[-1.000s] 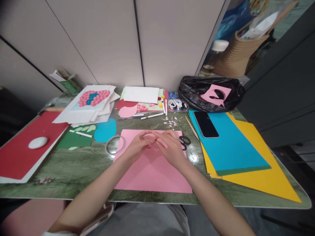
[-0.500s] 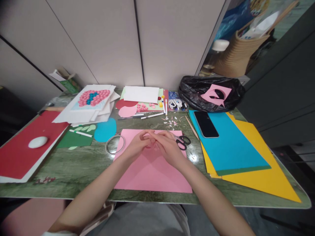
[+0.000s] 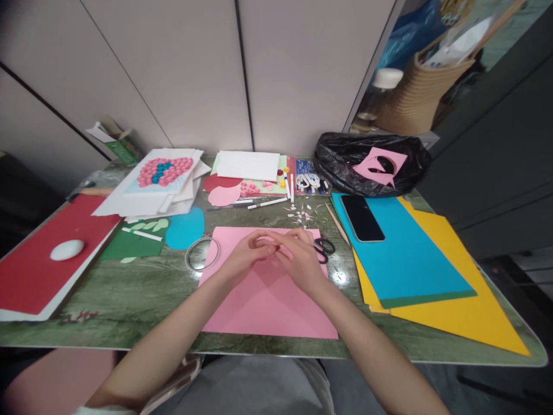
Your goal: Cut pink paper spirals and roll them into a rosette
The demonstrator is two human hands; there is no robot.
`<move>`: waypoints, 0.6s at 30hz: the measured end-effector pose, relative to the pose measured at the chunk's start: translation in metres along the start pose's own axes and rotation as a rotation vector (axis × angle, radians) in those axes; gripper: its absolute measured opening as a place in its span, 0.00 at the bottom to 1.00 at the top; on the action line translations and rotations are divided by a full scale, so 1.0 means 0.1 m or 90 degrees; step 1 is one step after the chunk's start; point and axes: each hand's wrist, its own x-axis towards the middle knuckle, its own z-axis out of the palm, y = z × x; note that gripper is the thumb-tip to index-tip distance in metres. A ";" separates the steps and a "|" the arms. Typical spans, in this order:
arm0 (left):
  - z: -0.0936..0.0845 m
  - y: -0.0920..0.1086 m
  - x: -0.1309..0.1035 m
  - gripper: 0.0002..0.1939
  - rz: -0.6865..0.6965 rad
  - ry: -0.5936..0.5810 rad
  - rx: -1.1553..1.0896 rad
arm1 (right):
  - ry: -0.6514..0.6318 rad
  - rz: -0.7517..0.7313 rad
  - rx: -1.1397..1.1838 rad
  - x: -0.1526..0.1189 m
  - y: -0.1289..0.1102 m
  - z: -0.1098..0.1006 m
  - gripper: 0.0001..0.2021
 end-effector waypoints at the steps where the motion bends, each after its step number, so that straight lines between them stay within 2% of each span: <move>1: 0.01 0.00 0.00 0.19 0.001 -0.004 0.001 | 0.005 -0.006 0.006 0.00 -0.01 -0.01 0.22; 11: 0.04 -0.01 0.00 0.16 -0.014 -0.024 -0.012 | 0.016 -0.068 0.000 0.04 -0.07 -0.03 0.15; 18: -0.02 -0.02 0.01 0.19 -0.018 0.033 -0.048 | 0.014 -0.063 0.015 0.01 -0.02 -0.04 0.19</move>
